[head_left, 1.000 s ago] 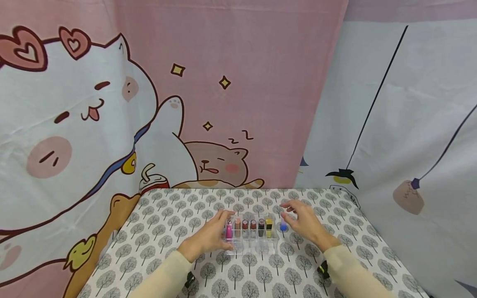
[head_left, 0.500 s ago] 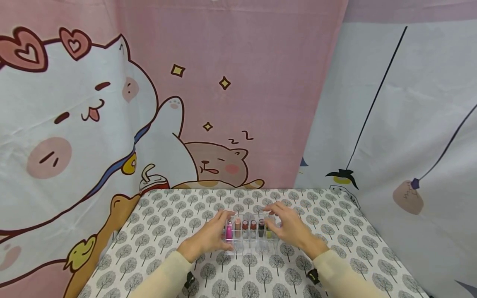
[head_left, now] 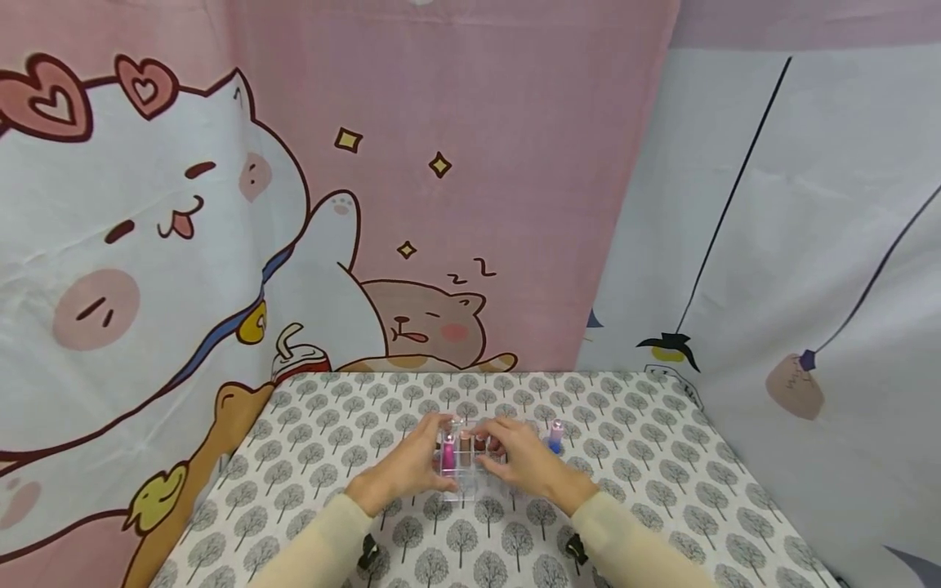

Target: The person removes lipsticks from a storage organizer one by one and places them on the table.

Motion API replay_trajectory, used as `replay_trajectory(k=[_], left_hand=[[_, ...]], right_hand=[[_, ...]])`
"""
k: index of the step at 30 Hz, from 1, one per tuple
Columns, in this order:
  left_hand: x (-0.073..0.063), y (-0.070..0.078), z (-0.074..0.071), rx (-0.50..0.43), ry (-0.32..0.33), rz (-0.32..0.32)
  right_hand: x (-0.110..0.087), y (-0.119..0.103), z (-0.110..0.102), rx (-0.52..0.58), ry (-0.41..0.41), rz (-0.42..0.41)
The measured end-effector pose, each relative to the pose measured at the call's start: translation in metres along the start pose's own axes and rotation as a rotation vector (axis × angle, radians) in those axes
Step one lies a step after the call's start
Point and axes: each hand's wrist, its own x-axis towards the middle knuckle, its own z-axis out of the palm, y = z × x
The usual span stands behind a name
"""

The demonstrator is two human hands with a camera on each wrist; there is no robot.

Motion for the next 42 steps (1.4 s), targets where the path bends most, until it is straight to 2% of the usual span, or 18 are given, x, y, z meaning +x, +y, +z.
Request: replay_trajectory(k=[7, 17, 23, 30, 42], left_hand=[[-0.004, -0.004, -0.003, -0.098, -0.02, -0.007], [0.0, -0.002, -0.006, -0.028, -0.009, 0.015], [0.001, -0.004, -0.005, -0.054, -0.007, 0.023], [0.0, -0.005, -0.004, -0.038, -0.004, 0.019], [0.003, -0.007, -0.003, -0.096, -0.016, 0.012]], right_hand=[[0.011, -0.007, 0.018, 0.041, -0.049, -0.023], [0.021, -0.008, 0.031, 0.069, -0.052, -0.008], [0.025, -0.008, 0.037, 0.066, -0.022, -0.024], [0.028, -0.012, 0.042, 0.03, -0.018, -0.018], [0.029, -0.014, 0.044, 0.068, -0.011, -0.006]])
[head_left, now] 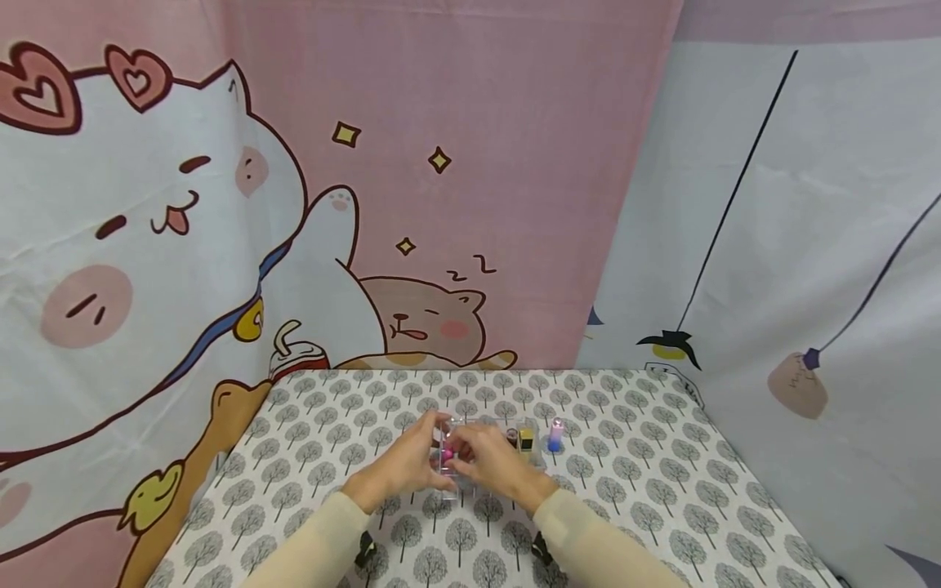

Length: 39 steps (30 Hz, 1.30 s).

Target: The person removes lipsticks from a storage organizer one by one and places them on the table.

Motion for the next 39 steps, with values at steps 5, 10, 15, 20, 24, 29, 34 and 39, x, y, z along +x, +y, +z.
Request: replay_trajectory(k=[5, 10, 15, 20, 24, 29, 34, 39], left_hand=[[0.001, -0.002, 0.001, -0.009, -0.005, -0.014], [0.002, -0.003, 0.001, 0.002, 0.001, -0.011], [0.003, -0.003, 0.0, 0.001, -0.001, -0.012], [0.003, -0.003, 0.0, -0.013, -0.002, -0.015], [0.002, -0.001, 0.0, -0.033, -0.005, -0.015], [0.002, 0.002, 0.0, -0.062, -0.012, -0.009], [0.0, 0.004, 0.0, -0.059, -0.013, -0.015], [-0.001, 0.005, 0.0, -0.047, -0.006, -0.025]], right_hand=[[-0.001, -0.001, 0.001, 0.027, -0.009, 0.015], [-0.002, -0.001, 0.001, 0.033, -0.007, 0.02], [-0.001, -0.002, -0.001, 0.039, 0.016, 0.004], [-0.003, -0.001, -0.003, 0.048, 0.036, -0.01], [-0.004, 0.0, -0.006, 0.054, 0.047, -0.012], [-0.007, -0.002, -0.014, 0.072, 0.054, 0.0], [-0.008, -0.004, -0.02, 0.088, 0.068, 0.002], [-0.01, -0.007, -0.028, 0.076, 0.105, 0.0]])
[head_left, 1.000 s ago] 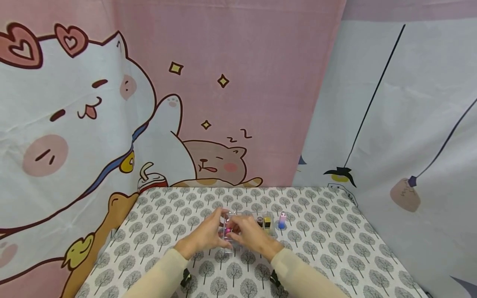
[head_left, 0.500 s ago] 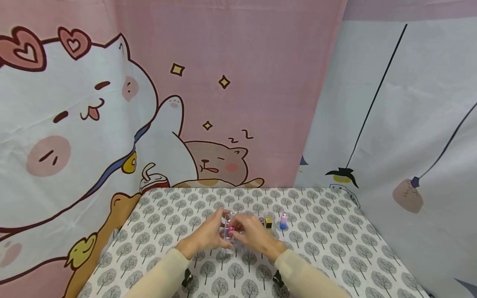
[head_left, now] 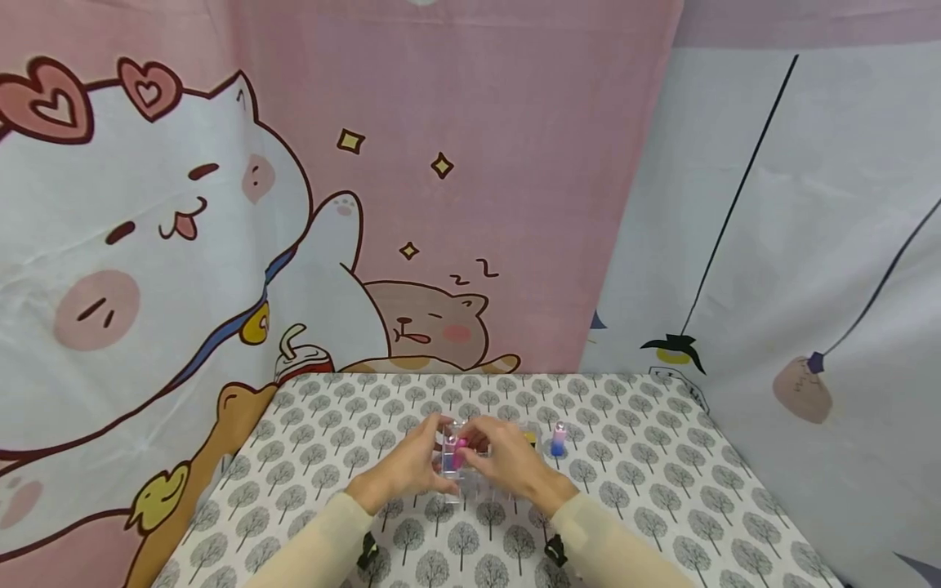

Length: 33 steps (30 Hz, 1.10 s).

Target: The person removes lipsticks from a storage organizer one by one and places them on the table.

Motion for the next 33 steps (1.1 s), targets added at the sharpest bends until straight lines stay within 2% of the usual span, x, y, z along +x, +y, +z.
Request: replay_trajectory(k=[13, 16, 25, 33], left_hand=[[-0.002, -0.003, -0.001, -0.02, 0.001, -0.016], [-0.001, -0.002, -0.001, -0.038, 0.0, -0.014], [0.002, -0.002, 0.002, -0.035, 0.001, -0.033], [0.002, -0.003, 0.001, -0.016, -0.009, -0.048]], right_hand=[[-0.001, -0.001, -0.023, -0.048, 0.115, -0.088], [-0.002, 0.001, -0.031, -0.076, 0.153, -0.112], [-0.012, 0.014, -0.057, -0.101, 0.206, -0.097], [-0.016, 0.025, -0.074, -0.148, 0.259, -0.174]])
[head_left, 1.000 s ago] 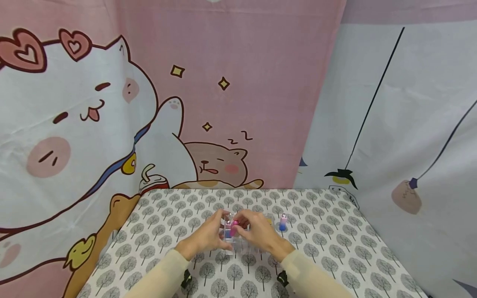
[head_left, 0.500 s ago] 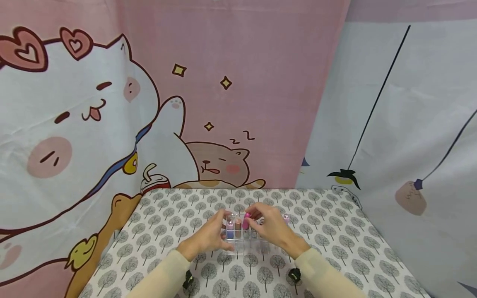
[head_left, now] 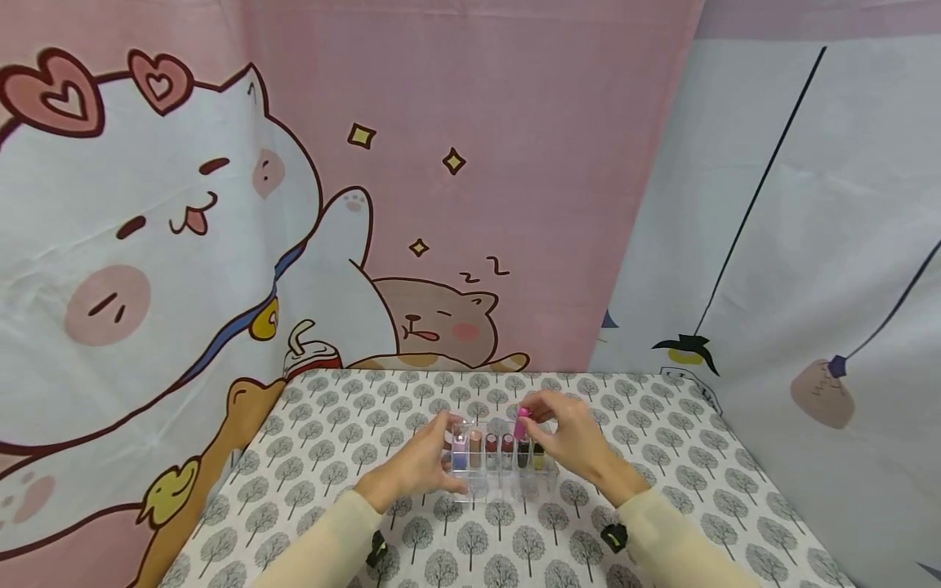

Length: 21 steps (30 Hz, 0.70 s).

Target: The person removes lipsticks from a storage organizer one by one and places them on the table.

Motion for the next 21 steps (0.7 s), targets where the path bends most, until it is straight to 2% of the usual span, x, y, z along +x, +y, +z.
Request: replay_trajectory(k=[5, 11, 17, 21], left_hand=[[-0.001, 0.0, 0.0, 0.006, -0.001, 0.01], [-0.003, 0.001, 0.001, 0.0, 0.003, -0.004], [-0.001, 0.001, 0.001, 0.006, 0.005, -0.008], [-0.001, 0.001, 0.0, -0.003, -0.002, -0.012]], right_hand=[[-0.005, 0.008, -0.01, -0.035, 0.008, 0.034], [-0.012, 0.023, -0.023, -0.068, 0.05, 0.023], [-0.017, 0.035, -0.037, -0.134, 0.078, 0.12], [-0.021, 0.043, -0.042, -0.154, 0.085, 0.149]])
